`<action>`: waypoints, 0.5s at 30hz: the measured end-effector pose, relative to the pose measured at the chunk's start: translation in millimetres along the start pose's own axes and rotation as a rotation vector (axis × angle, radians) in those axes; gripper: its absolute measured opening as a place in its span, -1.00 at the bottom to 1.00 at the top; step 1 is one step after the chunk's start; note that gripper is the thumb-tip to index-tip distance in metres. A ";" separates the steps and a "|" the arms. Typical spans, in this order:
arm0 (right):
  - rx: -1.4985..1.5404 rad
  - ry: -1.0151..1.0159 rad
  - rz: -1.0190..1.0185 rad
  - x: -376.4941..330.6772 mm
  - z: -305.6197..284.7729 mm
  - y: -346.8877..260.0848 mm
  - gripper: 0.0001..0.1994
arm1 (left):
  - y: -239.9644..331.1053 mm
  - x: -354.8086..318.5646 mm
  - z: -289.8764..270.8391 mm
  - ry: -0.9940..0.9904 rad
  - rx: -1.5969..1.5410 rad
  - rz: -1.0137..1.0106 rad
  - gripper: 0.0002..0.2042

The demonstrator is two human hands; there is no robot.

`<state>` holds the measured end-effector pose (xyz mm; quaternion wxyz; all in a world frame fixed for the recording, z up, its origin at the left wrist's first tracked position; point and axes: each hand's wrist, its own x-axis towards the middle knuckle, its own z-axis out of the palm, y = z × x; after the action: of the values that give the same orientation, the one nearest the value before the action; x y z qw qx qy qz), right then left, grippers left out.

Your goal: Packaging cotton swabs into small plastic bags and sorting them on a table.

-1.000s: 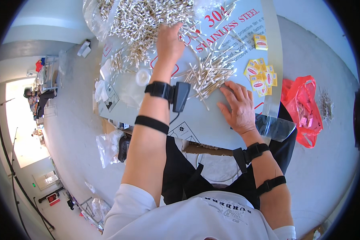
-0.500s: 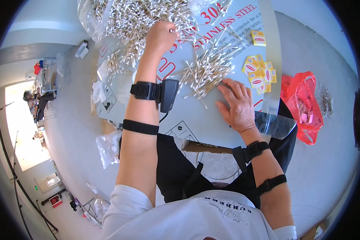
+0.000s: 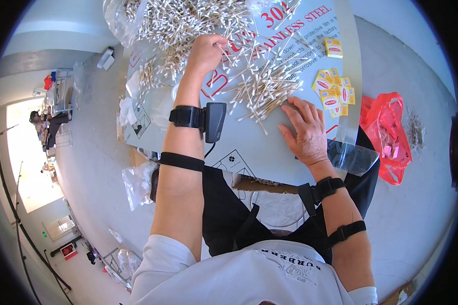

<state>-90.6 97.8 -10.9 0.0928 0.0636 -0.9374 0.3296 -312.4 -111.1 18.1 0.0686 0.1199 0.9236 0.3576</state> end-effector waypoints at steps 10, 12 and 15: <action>0.003 0.012 -0.002 -1.5 0.2 0.4 -0.60 | 3.3 -4.3 11.0 -0.041 -0.160 -0.017 -0.71; 0.001 0.007 0.001 -1.6 0.5 1.0 -0.60 | 4.5 -6.2 12.7 -0.045 -0.172 -0.024 -0.72; 0.000 0.007 0.001 -0.5 0.3 0.3 -0.60 | 10.1 -8.5 13.7 -0.067 -0.201 -0.027 -0.74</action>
<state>-90.2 97.8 -11.4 0.0959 0.0621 -0.9372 0.3297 -299.6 -97.2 15.2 0.1159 0.1119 0.8818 0.4433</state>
